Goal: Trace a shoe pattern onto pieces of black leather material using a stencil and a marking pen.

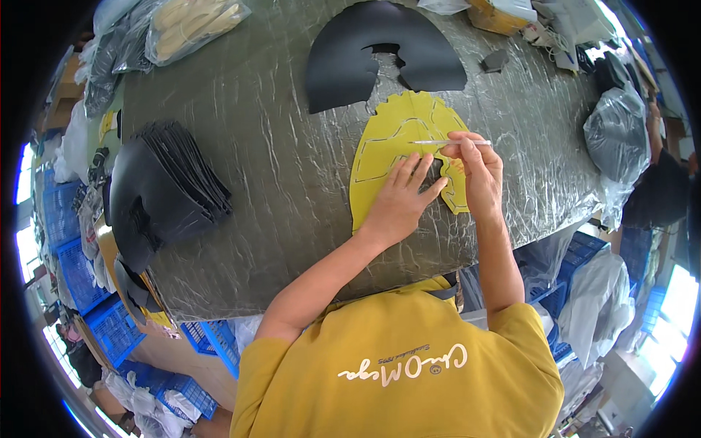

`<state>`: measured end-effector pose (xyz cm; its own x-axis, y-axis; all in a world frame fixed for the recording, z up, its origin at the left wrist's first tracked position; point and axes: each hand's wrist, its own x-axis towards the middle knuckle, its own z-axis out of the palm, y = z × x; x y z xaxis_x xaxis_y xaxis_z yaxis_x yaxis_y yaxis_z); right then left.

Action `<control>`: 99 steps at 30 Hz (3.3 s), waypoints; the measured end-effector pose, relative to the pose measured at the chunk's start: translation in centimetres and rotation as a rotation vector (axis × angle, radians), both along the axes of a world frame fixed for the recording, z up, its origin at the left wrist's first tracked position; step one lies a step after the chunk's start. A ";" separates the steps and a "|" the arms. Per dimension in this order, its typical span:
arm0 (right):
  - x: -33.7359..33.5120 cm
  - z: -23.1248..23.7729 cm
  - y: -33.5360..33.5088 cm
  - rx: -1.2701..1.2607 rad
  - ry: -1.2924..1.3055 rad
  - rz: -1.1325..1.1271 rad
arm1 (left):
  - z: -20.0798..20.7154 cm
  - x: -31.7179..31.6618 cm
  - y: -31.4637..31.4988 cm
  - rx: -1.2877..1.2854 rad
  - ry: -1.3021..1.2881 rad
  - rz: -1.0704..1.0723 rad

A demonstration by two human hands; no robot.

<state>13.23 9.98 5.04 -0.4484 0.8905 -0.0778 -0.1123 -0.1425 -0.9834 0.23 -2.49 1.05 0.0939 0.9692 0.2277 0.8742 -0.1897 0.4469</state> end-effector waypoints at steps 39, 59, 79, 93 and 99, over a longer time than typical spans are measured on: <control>-8.1 -0.1 -1.3 1.005 -0.435 0.356 | -1.2 -0.1 0.1 -0.079 -0.256 0.009; -8.2 -0.7 -1.0 1.051 -0.524 0.125 | -0.4 -0.2 0.1 -0.021 -0.165 -0.002; -5.3 -1.5 1.3 1.012 -0.565 0.059 | -0.5 -0.3 0.3 0.011 -0.044 -0.042; -4.8 -2.4 2.8 0.946 -0.608 -0.044 | -0.3 -0.2 0.3 -0.001 -0.045 -0.044; -4.7 -1.8 3.0 0.940 -0.587 -0.026 | -0.2 -0.2 0.2 -0.017 -0.033 -0.040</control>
